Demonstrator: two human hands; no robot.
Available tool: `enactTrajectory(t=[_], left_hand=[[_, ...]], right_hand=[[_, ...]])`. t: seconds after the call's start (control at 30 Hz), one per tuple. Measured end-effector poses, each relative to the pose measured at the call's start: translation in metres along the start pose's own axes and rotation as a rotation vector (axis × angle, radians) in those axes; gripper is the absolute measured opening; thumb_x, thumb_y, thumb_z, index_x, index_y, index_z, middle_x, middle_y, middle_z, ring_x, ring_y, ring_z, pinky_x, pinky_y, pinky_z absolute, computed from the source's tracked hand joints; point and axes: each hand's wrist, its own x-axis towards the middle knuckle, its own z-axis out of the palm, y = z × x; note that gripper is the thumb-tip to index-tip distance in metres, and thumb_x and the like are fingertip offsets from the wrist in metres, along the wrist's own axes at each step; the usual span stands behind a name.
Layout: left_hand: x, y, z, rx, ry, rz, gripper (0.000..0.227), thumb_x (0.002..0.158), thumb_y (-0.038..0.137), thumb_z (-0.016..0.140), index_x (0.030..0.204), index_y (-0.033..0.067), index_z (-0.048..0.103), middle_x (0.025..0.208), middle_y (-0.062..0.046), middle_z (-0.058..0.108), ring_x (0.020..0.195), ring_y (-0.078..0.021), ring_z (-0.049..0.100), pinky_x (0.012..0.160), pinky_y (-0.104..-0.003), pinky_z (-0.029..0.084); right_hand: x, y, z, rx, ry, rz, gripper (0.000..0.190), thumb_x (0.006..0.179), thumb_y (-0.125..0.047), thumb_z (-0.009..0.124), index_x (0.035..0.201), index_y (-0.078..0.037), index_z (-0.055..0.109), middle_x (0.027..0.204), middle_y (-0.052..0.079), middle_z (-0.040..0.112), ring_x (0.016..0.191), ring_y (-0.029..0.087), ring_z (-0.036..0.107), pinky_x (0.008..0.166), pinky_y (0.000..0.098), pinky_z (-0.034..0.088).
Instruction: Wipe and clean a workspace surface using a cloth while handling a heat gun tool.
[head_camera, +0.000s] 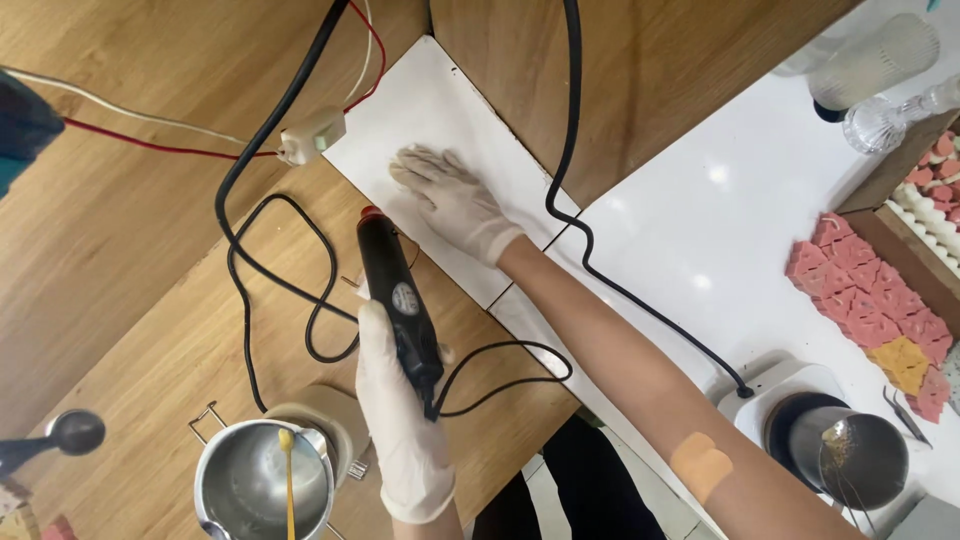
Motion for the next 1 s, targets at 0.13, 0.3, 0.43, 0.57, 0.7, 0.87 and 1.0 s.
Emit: enactTrajectory(t=[0.13, 0.3, 0.43, 0.57, 0.7, 0.87, 1.0], left_hand=[[0.020, 0.000, 0.008, -0.016, -0.069, 0.044, 0.064, 0.086, 0.056, 0.065, 0.135, 0.0137, 0.063, 0.088, 0.000, 0.062, 0.061, -0.0123, 0.060, 0.055, -0.026, 0.051], [0.015, -0.004, -0.006, 0.155, -0.011, -0.074, 0.056, 0.087, 0.061, 0.062, 0.115, 0.0122, 0.067, 0.073, -0.002, 0.060, 0.051, -0.0116, 0.057, 0.044, -0.024, 0.037], [0.011, -0.017, -0.018, 0.224, -0.040, -0.183, 0.052, 0.089, 0.061, 0.062, 0.094, 0.0091, 0.064, 0.060, -0.009, 0.060, 0.042, -0.0125, 0.051, 0.040, -0.024, 0.033], [0.015, -0.022, -0.015, 0.224, -0.048, -0.157, 0.051, 0.089, 0.062, 0.061, 0.093, 0.0105, 0.064, 0.060, -0.006, 0.060, 0.043, -0.0128, 0.055, 0.039, -0.025, 0.034], [0.020, -0.025, -0.019, 0.235, -0.050, -0.095, 0.055, 0.087, 0.063, 0.062, 0.095, 0.0085, 0.066, 0.062, -0.006, 0.062, 0.045, -0.0131, 0.057, 0.039, -0.024, 0.036], [0.034, -0.018, -0.008, 0.218, -0.059, -0.083, 0.060, 0.086, 0.063, 0.063, 0.101, 0.0058, 0.066, 0.072, -0.004, 0.064, 0.050, -0.0134, 0.063, 0.042, -0.023, 0.041], [0.058, -0.019, 0.003, 0.199, -0.046, -0.057, 0.056, 0.086, 0.063, 0.064, 0.103, 0.0091, 0.066, 0.075, -0.002, 0.065, 0.051, -0.0134, 0.063, 0.043, -0.023, 0.044]], right_hand=[[-0.037, -0.002, -0.011, 0.015, 0.044, 0.045, 0.054, 0.097, -0.010, 0.044, 0.149, -0.024, 0.053, 0.161, -0.002, 0.043, 0.152, 0.013, 0.032, 0.127, 0.0399, 0.019], [-0.062, -0.006, -0.019, 0.008, 0.077, 0.117, 0.051, 0.099, -0.012, 0.045, 0.147, -0.023, 0.056, 0.159, -0.003, 0.046, 0.152, 0.012, 0.034, 0.129, 0.0386, 0.019], [-0.074, -0.006, -0.018, 0.026, 0.067, 0.136, 0.052, 0.099, -0.014, 0.046, 0.150, -0.020, 0.052, 0.161, 0.000, 0.042, 0.152, 0.014, 0.030, 0.128, 0.0381, 0.016], [-0.076, -0.008, -0.019, 0.044, 0.074, 0.138, 0.051, 0.102, -0.015, 0.044, 0.152, -0.020, 0.049, 0.163, 0.000, 0.040, 0.153, 0.015, 0.028, 0.128, 0.0376, 0.016], [-0.077, -0.011, -0.020, 0.031, 0.056, 0.142, 0.053, 0.101, -0.013, 0.043, 0.153, -0.020, 0.048, 0.163, 0.000, 0.038, 0.153, 0.015, 0.027, 0.128, 0.0375, 0.015], [-0.078, -0.009, -0.019, 0.021, 0.082, 0.125, 0.054, 0.100, -0.012, 0.045, 0.153, -0.020, 0.048, 0.163, 0.001, 0.039, 0.154, 0.016, 0.028, 0.129, 0.0382, 0.015], [-0.079, -0.012, -0.023, 0.059, 0.091, 0.127, 0.053, 0.101, -0.011, 0.048, 0.153, -0.021, 0.049, 0.163, 0.002, 0.041, 0.153, 0.017, 0.029, 0.128, 0.0397, 0.017]])
